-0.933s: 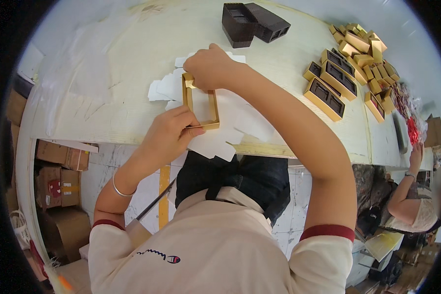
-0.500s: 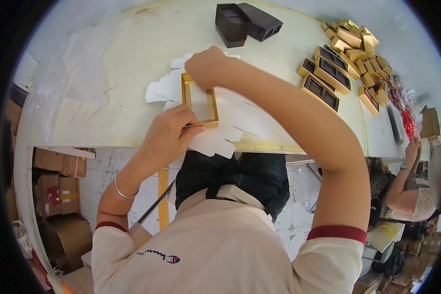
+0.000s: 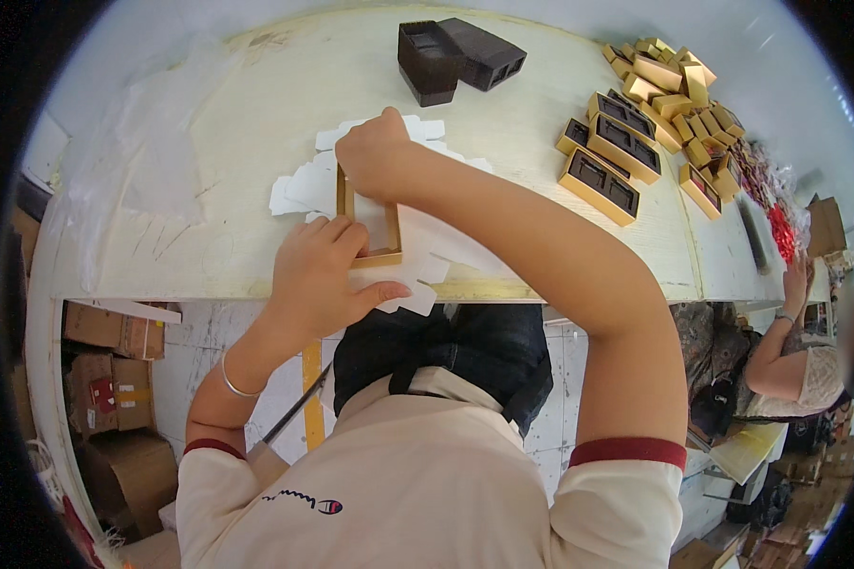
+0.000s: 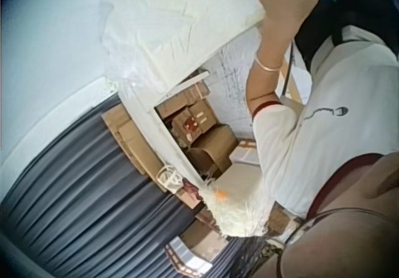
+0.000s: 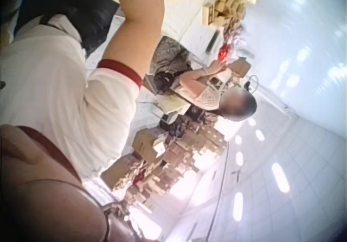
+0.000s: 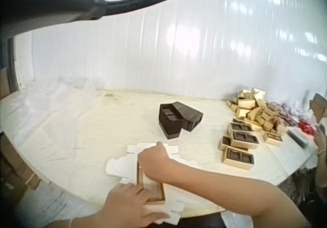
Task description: The person folds flat white cardboard pieces into small rectangular boxes and inserts black plastic trays into them. The person repeats this process multiple times, stacking the finished boxes on the table.
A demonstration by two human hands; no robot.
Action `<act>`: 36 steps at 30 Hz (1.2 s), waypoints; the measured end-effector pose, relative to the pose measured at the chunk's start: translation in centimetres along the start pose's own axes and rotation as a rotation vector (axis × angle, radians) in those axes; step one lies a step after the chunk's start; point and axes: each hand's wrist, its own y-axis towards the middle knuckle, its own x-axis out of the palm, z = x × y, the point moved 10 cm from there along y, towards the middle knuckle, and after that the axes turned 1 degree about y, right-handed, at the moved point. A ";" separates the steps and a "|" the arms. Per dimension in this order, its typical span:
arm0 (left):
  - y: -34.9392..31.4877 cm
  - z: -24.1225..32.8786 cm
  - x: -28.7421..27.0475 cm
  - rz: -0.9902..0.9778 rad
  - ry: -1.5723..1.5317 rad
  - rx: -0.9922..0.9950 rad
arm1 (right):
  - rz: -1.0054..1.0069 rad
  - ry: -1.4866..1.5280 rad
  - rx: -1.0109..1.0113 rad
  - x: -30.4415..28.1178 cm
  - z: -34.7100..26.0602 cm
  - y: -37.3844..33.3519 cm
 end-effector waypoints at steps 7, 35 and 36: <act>1.0 -1.6 -1.7 -0.003 0.015 0.110 | 0.526 0.245 0.082 -5.6 13.4 -0.3; 0.1 -7.1 -0.8 -0.045 -0.284 -0.268 | 0.714 1.860 -0.037 -5.9 13.3 -13.5; 0.1 -6.8 -1.0 -0.021 -0.240 -0.250 | 0.668 1.929 0.102 -3.6 12.5 -14.0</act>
